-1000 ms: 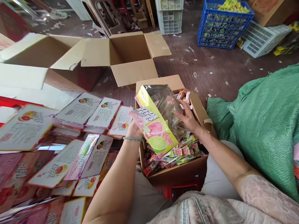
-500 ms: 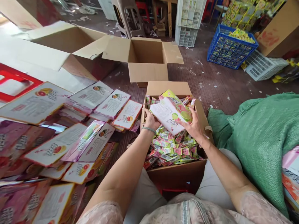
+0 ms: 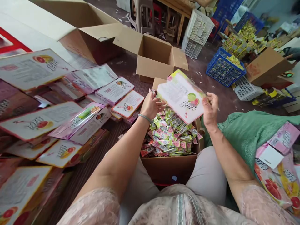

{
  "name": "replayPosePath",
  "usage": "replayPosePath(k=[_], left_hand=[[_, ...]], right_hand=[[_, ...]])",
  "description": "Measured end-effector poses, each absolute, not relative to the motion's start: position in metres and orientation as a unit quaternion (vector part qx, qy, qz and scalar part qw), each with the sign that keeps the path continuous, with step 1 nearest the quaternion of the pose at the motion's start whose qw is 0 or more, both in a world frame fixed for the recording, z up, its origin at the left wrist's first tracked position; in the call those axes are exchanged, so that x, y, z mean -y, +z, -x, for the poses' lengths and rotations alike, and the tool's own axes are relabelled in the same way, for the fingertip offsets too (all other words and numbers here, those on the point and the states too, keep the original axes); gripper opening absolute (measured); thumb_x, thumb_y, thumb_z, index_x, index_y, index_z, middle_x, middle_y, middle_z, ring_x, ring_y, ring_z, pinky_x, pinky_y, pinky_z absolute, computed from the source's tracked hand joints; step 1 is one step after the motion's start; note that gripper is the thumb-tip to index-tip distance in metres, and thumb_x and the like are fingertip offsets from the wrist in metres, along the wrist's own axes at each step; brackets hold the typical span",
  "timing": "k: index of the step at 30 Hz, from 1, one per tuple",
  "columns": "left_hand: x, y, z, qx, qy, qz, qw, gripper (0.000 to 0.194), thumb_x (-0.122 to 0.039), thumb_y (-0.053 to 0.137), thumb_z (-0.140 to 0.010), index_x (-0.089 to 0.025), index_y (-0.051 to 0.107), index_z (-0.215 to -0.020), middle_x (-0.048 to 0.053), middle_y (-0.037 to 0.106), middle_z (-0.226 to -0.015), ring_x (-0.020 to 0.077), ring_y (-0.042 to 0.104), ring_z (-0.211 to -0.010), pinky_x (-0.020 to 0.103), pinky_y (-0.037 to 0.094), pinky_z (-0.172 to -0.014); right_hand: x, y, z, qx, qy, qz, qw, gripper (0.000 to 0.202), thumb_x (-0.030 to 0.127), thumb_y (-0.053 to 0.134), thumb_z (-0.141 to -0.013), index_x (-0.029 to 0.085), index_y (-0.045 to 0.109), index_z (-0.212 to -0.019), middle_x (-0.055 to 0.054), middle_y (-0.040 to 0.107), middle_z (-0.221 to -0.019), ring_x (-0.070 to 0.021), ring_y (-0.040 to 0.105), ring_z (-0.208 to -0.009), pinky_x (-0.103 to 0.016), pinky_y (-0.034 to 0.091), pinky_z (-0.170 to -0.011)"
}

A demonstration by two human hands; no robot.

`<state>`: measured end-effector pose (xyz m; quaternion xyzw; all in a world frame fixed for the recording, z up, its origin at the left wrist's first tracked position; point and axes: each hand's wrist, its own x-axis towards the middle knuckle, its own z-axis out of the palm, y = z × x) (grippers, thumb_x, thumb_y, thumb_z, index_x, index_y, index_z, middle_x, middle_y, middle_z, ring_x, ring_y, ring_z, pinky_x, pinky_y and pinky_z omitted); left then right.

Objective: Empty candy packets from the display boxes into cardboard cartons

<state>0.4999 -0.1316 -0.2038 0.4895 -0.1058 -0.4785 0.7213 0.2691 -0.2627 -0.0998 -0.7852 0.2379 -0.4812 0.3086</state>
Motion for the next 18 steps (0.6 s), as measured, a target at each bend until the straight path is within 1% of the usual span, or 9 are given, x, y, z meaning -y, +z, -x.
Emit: replayPosePath(k=[3, 5, 8, 10, 11, 13, 15, 16, 18], left_hand=[[0.126, -0.203, -0.502, 0.056, -0.499, -0.493, 0.710, 0.082, -0.090, 0.036, -0.094, -0.017, 0.073, -0.095, 0.011, 0.071, -0.078, 0.0183, 0.066, -0.066, 0.029, 0.053, -0.063], [0.123, -0.202, -0.501, 0.036, -0.505, -0.519, 0.689, 0.075, -0.083, 0.038, -0.099, -0.016, 0.072, -0.093, 0.010, 0.068, -0.074, 0.0174, 0.064, -0.062, 0.028, 0.050, -0.060], [0.121, -0.200, -0.498, 0.023, -0.506, -0.550, 0.664, 0.067, -0.076, 0.040, -0.102, -0.016, 0.070, -0.091, 0.009, 0.065, -0.071, 0.0170, 0.062, -0.060, 0.026, 0.048, -0.056], [0.120, -0.199, -0.497, 0.024, -0.505, -0.557, 0.659, 0.064, -0.074, 0.044, -0.102, -0.016, 0.069, -0.090, 0.009, 0.065, -0.071, 0.0168, 0.061, -0.059, 0.025, 0.047, -0.055], [0.119, -0.198, -0.497, 0.024, -0.504, -0.559, 0.658, 0.063, -0.073, 0.045, -0.102, -0.016, 0.069, -0.090, 0.009, 0.066, -0.071, 0.0167, 0.061, -0.058, 0.025, 0.047, -0.055], [0.118, -0.196, -0.497, 0.016, -0.498, -0.565, 0.658, 0.063, -0.072, 0.043, -0.102, -0.016, 0.068, -0.087, 0.010, 0.066, -0.071, 0.0167, 0.060, -0.057, 0.025, 0.046, -0.054], [0.117, -0.194, -0.495, 0.016, -0.488, -0.576, 0.656, 0.064, -0.072, 0.041, -0.103, -0.016, 0.068, -0.084, 0.010, 0.065, -0.070, 0.0172, 0.060, -0.057, 0.025, 0.045, -0.053], [0.117, -0.193, -0.493, 0.024, -0.477, -0.584, 0.657, 0.064, -0.071, 0.043, -0.103, -0.016, 0.068, -0.083, 0.010, 0.065, -0.070, 0.0173, 0.060, -0.058, 0.025, 0.044, -0.053], [0.117, -0.191, -0.488, 0.059, -0.440, -0.603, 0.663, 0.058, -0.069, 0.053, -0.099, -0.016, 0.068, -0.082, 0.008, 0.064, -0.068, 0.0170, 0.059, -0.059, 0.025, 0.043, -0.054]], right_hand=[[0.264, -0.089, -0.267, -0.236, -0.501, 0.783, 0.283, 0.049, 0.070, 0.053, -0.103, 0.024, 0.059, -0.121, -0.004, 0.063, -0.104, -0.0202, 0.063, -0.094, -0.039, 0.056, -0.088], [0.261, -0.084, -0.262, -0.232, -0.505, 0.794, 0.245, 0.050, 0.068, 0.049, -0.105, 0.024, 0.062, -0.122, -0.007, 0.064, -0.110, -0.0222, 0.063, -0.102, -0.042, 0.056, -0.093], [0.256, -0.082, -0.251, -0.241, -0.496, 0.812, 0.192, 0.052, 0.069, 0.054, -0.101, 0.025, 0.066, -0.128, -0.010, 0.065, -0.124, -0.0255, 0.061, -0.116, -0.047, 0.054, -0.102], [0.256, -0.083, -0.242, -0.259, -0.491, 0.807, 0.199, 0.055, 0.070, 0.061, -0.096, 0.025, 0.069, -0.125, -0.010, 0.068, -0.125, -0.0265, 0.061, -0.119, -0.049, 0.052, -0.108], [0.258, -0.084, -0.238, -0.272, -0.497, 0.792, 0.227, 0.056, 0.071, 0.062, -0.095, 0.024, 0.070, -0.123, -0.010, 0.069, -0.123, -0.0264, 0.062, -0.118, -0.050, 0.052, -0.109], [0.263, -0.082, -0.228, -0.293, -0.508, 0.741, 0.326, 0.060, 0.074, 0.059, -0.094, 0.021, 0.069, -0.122, -0.010, 0.071, -0.120, -0.0263, 0.067, -0.113, -0.052, 0.054, -0.108], [0.267, -0.077, -0.216, -0.291, -0.497, 0.693, 0.433, 0.068, 0.078, 0.049, -0.097, 0.020, 0.067, -0.127, -0.012, 0.073, -0.122, -0.0273, 0.070, -0.111, -0.053, 0.058, -0.102], [0.267, -0.073, -0.210, -0.283, -0.480, 0.682, 0.474, 0.072, 0.080, 0.043, -0.098, 0.019, 0.066, -0.129, -0.012, 0.073, -0.122, -0.0280, 0.072, -0.111, -0.053, 0.060, -0.100], [0.265, -0.067, -0.196, -0.270, -0.434, 0.685, 0.519, 0.079, 0.083, 0.032, -0.100, 0.019, 0.066, -0.131, -0.013, 0.075, -0.118, -0.0295, 0.073, -0.111, -0.054, 0.061, -0.097]])
